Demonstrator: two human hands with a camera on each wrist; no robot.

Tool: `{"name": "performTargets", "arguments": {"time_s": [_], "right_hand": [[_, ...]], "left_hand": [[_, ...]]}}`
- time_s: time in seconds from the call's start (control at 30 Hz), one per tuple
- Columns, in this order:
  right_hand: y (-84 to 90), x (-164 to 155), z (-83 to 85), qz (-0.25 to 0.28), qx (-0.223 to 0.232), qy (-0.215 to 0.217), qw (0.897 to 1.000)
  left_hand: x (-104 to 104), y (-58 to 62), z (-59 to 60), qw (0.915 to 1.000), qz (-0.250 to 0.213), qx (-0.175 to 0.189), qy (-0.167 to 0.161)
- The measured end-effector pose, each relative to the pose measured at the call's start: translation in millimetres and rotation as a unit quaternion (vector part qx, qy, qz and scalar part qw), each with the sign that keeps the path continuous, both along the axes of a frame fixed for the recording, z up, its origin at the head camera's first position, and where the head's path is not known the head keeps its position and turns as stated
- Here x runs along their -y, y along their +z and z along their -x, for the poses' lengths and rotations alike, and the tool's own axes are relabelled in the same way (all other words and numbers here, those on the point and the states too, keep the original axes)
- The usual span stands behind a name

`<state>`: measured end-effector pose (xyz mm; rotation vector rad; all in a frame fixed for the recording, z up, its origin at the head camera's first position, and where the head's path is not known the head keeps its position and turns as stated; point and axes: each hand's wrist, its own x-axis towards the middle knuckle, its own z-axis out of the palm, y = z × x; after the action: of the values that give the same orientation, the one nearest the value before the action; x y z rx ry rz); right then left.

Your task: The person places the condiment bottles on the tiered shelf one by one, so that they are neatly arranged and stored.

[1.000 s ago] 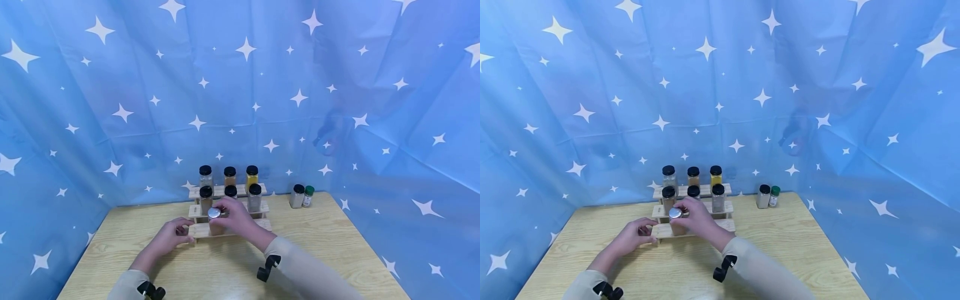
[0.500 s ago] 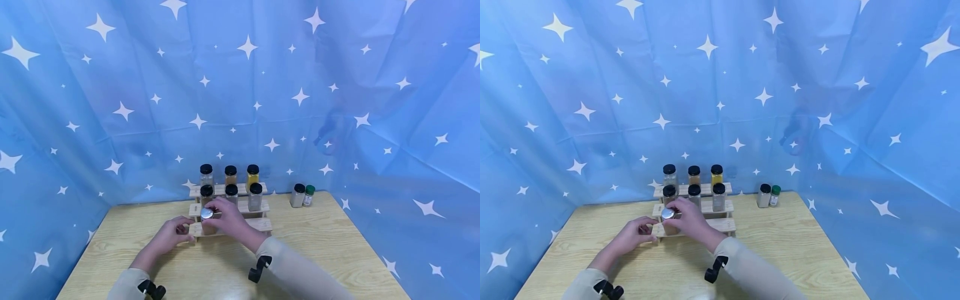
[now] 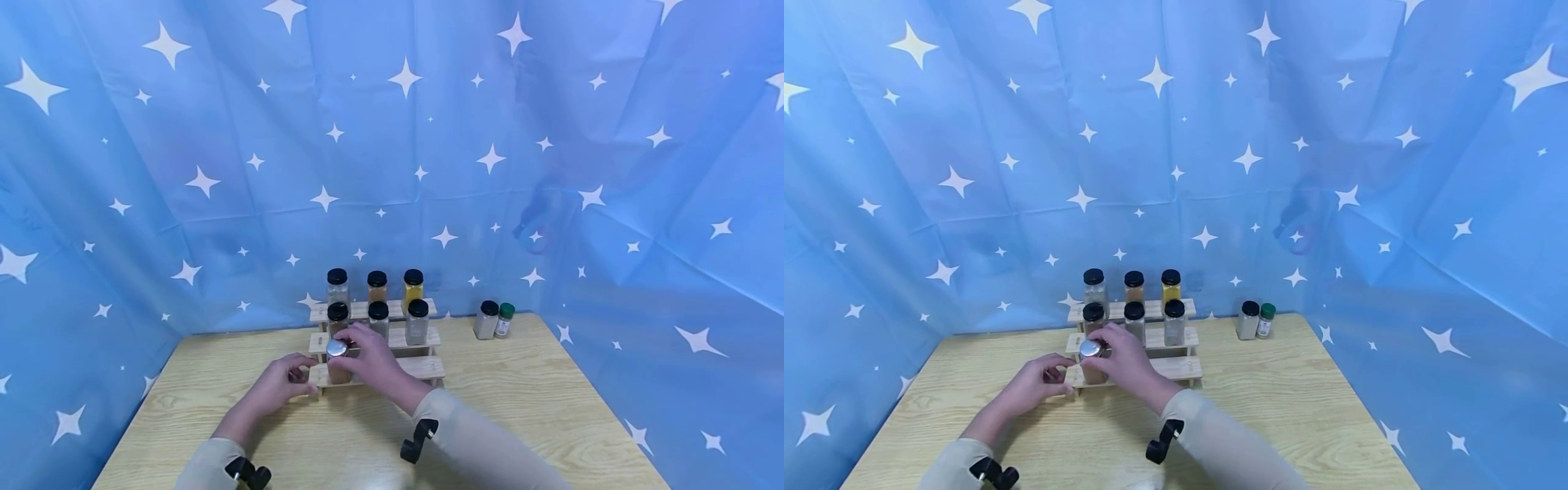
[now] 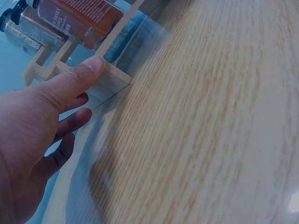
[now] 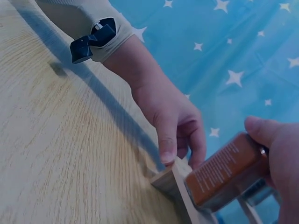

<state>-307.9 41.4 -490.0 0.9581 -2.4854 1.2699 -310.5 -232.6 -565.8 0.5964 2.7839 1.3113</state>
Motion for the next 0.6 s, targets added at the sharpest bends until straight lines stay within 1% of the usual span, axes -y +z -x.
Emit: {"name": "performTargets", "arguments": {"time_s": [0.17, 0.3, 0.4, 0.6], "right_hand": [[-0.3, 1.1, 0.2, -0.004, -0.002, -0.008, 1.0], [0.1, 1.7, -0.3, -0.016, -0.007, -0.019, 1.0], [0.2, 2.1, -0.6, -0.026, -0.012, -0.024, 0.999], [-0.3, 3.4, -0.2, -0.045, -0.014, -0.036, 0.998]], "left_hand": [[-0.3, -1.4, 0.5, 1.0, 0.004, 0.0, 0.002], [-0.5, -2.0, 0.6, 1.0, -0.001, 0.007, 0.001], [-0.2, -2.0, 0.9, 1.0, -0.001, 0.003, -0.004], [0.6, -2.3, 1.3, 1.0, -0.002, 0.003, -0.002]]}}
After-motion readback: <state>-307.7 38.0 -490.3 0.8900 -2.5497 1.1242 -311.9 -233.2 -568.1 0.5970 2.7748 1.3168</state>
